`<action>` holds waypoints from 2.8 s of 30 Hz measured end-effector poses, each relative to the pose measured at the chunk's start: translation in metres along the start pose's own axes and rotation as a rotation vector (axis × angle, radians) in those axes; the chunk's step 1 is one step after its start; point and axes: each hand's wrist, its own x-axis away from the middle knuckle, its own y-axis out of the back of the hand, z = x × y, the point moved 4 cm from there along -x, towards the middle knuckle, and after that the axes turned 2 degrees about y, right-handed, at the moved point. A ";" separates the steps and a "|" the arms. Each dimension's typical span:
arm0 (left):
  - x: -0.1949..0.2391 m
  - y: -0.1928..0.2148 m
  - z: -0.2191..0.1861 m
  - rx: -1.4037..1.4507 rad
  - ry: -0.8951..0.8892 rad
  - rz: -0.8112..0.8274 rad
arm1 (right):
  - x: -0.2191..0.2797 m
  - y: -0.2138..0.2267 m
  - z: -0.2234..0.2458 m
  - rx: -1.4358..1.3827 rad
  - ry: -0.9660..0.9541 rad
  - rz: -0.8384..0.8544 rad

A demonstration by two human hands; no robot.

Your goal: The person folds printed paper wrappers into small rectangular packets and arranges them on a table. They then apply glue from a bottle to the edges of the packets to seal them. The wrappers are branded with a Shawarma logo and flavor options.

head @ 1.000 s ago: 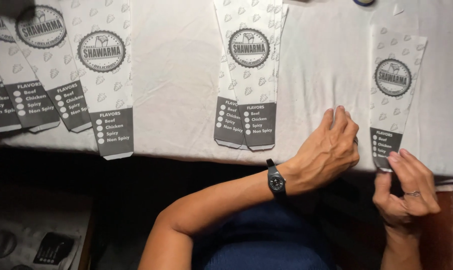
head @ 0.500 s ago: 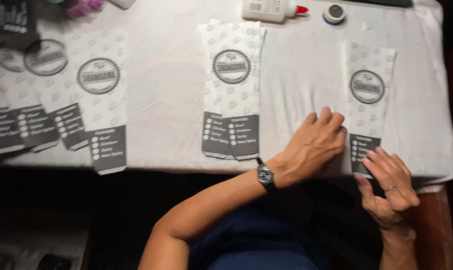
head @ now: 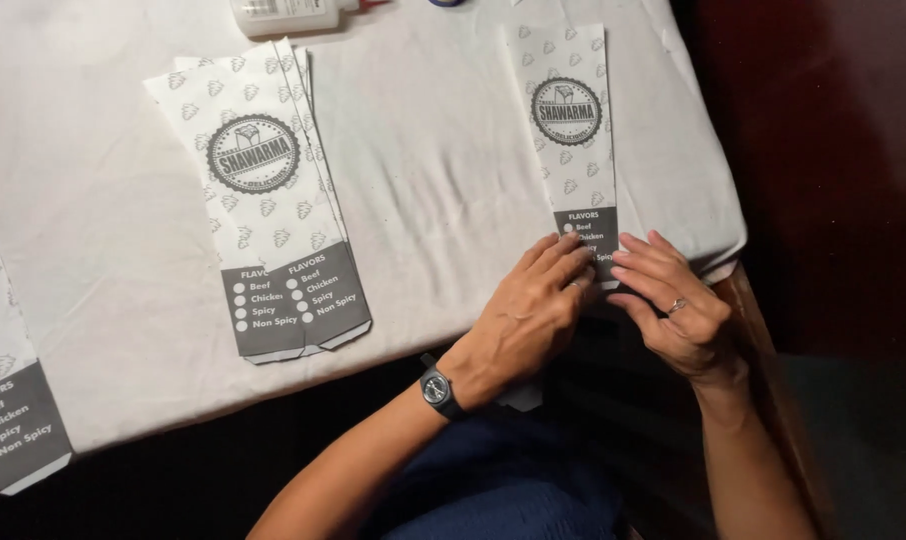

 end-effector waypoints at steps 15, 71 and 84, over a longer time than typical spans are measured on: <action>0.006 -0.011 -0.010 -0.186 -0.018 -0.131 | -0.003 -0.003 -0.014 -0.168 0.133 0.009; 0.024 0.050 0.027 -0.481 0.371 0.259 | 0.008 0.033 -0.052 0.177 -0.134 0.068; 0.039 0.079 0.009 -0.184 0.205 -0.177 | -0.030 -0.033 0.021 -0.086 0.023 -0.017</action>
